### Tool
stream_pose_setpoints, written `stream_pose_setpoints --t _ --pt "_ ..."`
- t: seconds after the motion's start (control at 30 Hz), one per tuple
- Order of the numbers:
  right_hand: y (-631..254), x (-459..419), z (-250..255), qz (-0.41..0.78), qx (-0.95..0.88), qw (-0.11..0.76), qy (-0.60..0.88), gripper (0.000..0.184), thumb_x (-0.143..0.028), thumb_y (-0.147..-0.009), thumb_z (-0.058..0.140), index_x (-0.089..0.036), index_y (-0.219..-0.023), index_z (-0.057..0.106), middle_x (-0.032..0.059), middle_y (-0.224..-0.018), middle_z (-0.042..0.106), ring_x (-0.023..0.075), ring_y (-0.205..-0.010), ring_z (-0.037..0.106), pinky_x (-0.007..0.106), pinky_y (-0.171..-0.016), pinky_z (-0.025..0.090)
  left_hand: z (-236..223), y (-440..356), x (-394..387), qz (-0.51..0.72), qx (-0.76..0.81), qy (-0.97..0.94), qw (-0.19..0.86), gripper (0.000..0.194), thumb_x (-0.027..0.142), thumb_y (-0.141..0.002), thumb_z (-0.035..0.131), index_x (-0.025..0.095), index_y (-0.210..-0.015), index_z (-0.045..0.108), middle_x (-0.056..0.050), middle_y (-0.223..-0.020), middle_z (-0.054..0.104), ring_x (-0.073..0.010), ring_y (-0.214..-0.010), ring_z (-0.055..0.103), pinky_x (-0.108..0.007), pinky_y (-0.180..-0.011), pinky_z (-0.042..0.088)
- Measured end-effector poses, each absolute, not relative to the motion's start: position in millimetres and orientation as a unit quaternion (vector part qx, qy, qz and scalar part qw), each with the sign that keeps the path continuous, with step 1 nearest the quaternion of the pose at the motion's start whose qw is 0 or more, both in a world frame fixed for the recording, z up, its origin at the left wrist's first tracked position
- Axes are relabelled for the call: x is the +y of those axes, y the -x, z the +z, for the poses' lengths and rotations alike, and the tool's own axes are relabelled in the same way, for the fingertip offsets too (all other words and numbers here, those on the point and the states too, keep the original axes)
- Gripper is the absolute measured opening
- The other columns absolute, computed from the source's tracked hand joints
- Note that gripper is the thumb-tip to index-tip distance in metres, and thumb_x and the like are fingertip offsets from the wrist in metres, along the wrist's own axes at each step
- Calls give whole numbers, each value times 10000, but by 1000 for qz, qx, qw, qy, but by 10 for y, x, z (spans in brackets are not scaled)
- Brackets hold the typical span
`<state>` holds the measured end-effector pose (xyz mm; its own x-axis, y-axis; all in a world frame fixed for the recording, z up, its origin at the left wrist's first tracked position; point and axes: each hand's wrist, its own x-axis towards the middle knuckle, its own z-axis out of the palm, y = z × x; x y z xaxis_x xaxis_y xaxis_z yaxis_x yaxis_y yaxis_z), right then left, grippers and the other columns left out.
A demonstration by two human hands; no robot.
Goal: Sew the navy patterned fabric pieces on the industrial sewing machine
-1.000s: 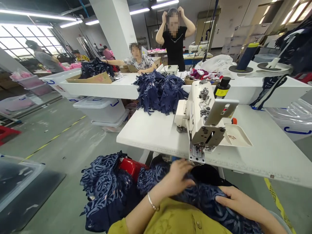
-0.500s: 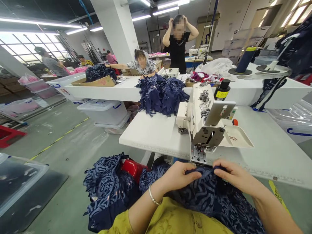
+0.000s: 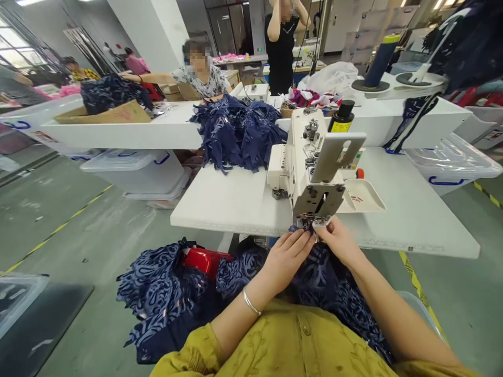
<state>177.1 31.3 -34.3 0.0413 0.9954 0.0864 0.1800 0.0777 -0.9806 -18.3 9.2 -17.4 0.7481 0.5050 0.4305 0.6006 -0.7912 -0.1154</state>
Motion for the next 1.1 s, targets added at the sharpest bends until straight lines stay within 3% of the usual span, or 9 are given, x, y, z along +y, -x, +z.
stream_pose_setpoints --t 0.33,0.57,0.73,0.97,1.1 --pt "-1783 574 -113 336 -614 458 548 271 -291 -770 541 -171 -980 665 70 -1023 705 236 -946 627 399 -866 496 -213 133 -41 -182 -383 886 186 433 159 -949 421 218 -1373 490 -43 -1308 589 -165 -1226 513 -295 -900 400" --pt "-1713 661 -162 260 -622 486 556 301 -278 -742 509 -187 -998 640 97 -1073 695 261 -1012 626 430 -890 499 -179 72 -44 -194 -405 871 199 400 166 -972 395 216 -1353 506 -33 -1285 610 -144 -1197 533 -299 -867 383" --pt "-1714 676 -237 258 -617 489 560 249 -271 -749 498 -183 -939 633 111 -1060 689 260 -993 635 426 -879 506 -162 38 -43 -198 -410 870 192 397 151 -968 394 206 -1343 514 -46 -1271 616 -156 -1192 539 -298 -872 375" --pt "-1724 665 -203 278 -621 486 548 304 -303 -767 547 -172 -1034 610 116 -1098 669 280 -1036 607 455 -890 493 -161 39 -28 -206 -415 866 189 423 96 -945 417 211 -1336 531 -47 -1237 631 -159 -1185 544 -284 -886 358" --pt "-1717 587 -227 248 -630 483 555 214 -266 -812 499 -173 -977 598 141 -1041 638 290 -1001 590 482 -897 477 -223 62 -9 -211 -411 871 166 406 145 -970 403 231 -1347 524 -49 -1258 634 -170 -1193 538 -299 -900 356"
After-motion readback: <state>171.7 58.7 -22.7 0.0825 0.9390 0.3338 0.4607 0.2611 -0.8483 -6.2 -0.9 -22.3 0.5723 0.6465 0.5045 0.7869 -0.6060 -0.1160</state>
